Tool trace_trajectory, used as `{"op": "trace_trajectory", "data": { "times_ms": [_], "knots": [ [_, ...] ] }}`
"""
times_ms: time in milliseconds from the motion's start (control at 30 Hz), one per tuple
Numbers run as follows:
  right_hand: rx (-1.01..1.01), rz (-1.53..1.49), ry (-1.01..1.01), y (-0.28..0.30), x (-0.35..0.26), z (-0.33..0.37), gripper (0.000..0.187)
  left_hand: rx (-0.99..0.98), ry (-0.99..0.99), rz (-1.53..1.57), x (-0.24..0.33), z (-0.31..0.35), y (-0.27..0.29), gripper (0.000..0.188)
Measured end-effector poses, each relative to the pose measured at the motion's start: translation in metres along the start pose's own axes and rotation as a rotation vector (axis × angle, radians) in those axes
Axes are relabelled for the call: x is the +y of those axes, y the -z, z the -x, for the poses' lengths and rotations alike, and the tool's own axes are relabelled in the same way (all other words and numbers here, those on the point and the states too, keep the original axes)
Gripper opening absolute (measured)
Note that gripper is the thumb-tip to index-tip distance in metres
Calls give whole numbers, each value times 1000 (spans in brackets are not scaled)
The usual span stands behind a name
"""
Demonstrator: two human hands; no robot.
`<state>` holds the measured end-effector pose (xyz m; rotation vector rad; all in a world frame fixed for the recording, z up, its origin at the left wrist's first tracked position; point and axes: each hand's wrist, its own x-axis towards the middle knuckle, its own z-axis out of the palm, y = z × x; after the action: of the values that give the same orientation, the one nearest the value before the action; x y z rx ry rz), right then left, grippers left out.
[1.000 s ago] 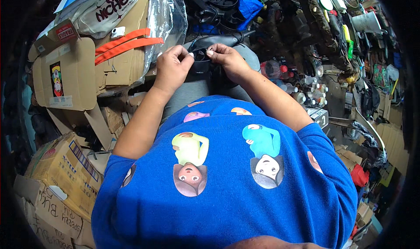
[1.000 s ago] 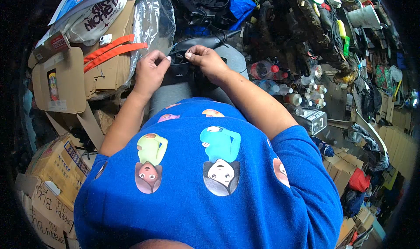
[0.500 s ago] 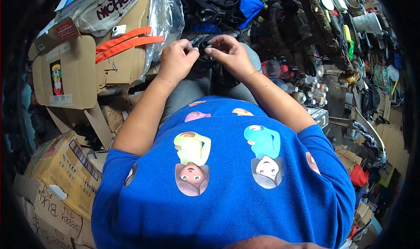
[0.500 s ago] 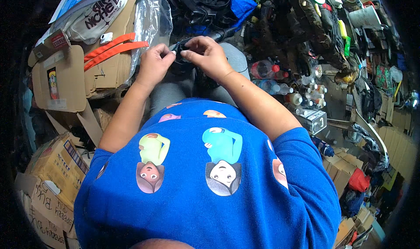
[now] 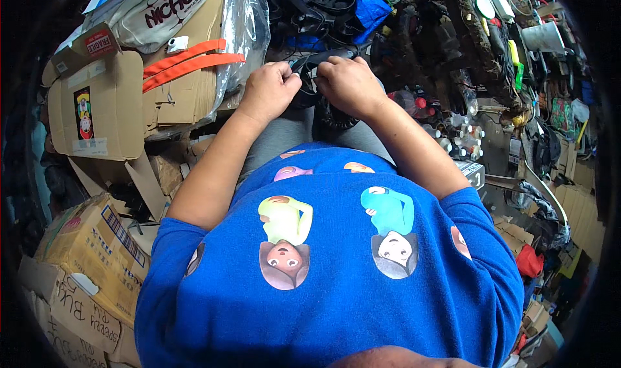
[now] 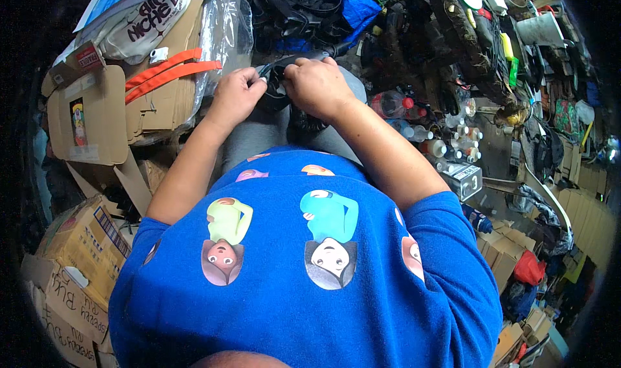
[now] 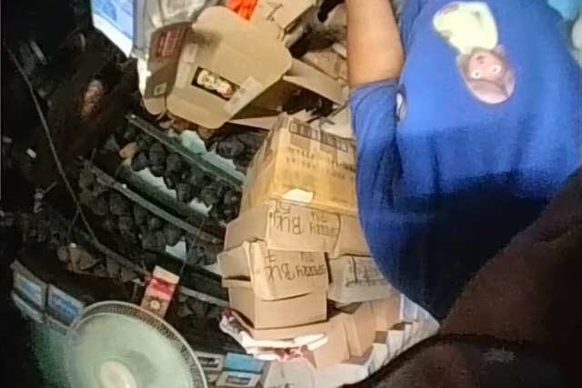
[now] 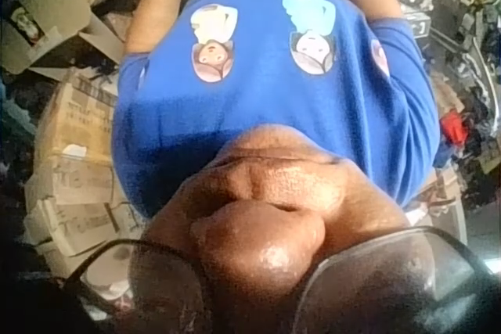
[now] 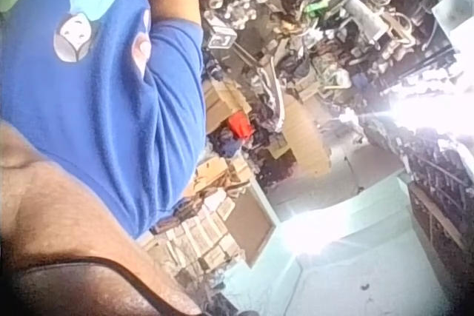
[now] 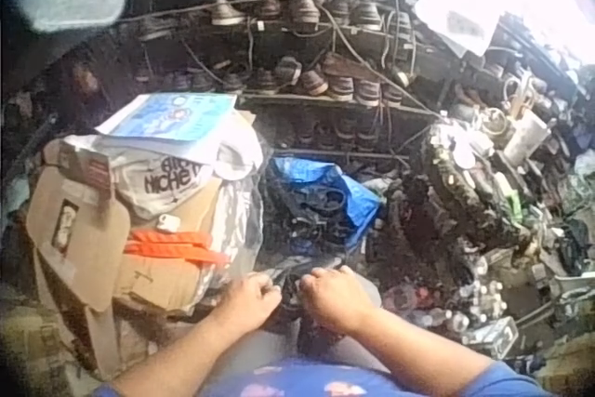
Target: Hand stitching or lacing a black leather shoe component using a needle and thread.
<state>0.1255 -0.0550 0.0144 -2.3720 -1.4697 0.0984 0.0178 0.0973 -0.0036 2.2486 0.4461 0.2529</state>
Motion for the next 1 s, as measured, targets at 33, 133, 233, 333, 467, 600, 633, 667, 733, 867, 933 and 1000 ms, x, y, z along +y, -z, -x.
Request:
{"op": "trace_trajectory", "data": {
  "times_ms": [33,133,233,333,467,600,633,667,733,867,933,1000],
  "knots": [
    [-122,16,9,0,2,-3,18,-36,33,13,2,0,0,22],
    [-321,19,28,-4,12,-16,21,-113,28,-19,5,-2,0,23],
    [-365,-27,91,-2,18,-12,21,-50,-80,-101,-9,-4,-2,22],
    [-354,-86,214,1,20,1,21,-24,-88,-56,-18,-3,-7,21],
    [-233,-740,-82,15,36,18,17,-285,128,752,-15,-4,-9,20],
    [-66,-1595,-416,4,55,38,19,-229,548,1278,0,1,-21,34],
    [-61,-1760,-463,13,50,38,21,-268,580,1354,17,0,-21,33],
    [-34,-1833,-452,13,53,44,26,-277,575,1364,27,1,-21,33],
    [37,-1889,-554,14,48,49,26,-543,749,1407,41,2,-24,31],
    [6,-1791,-534,18,50,58,28,-497,531,1510,39,-1,-33,30],
    [0,-1776,-531,13,53,64,29,-446,525,1506,42,0,-36,29],
    [58,-2149,-695,13,52,67,28,-299,337,1282,48,0,-37,27]
  ]
}}
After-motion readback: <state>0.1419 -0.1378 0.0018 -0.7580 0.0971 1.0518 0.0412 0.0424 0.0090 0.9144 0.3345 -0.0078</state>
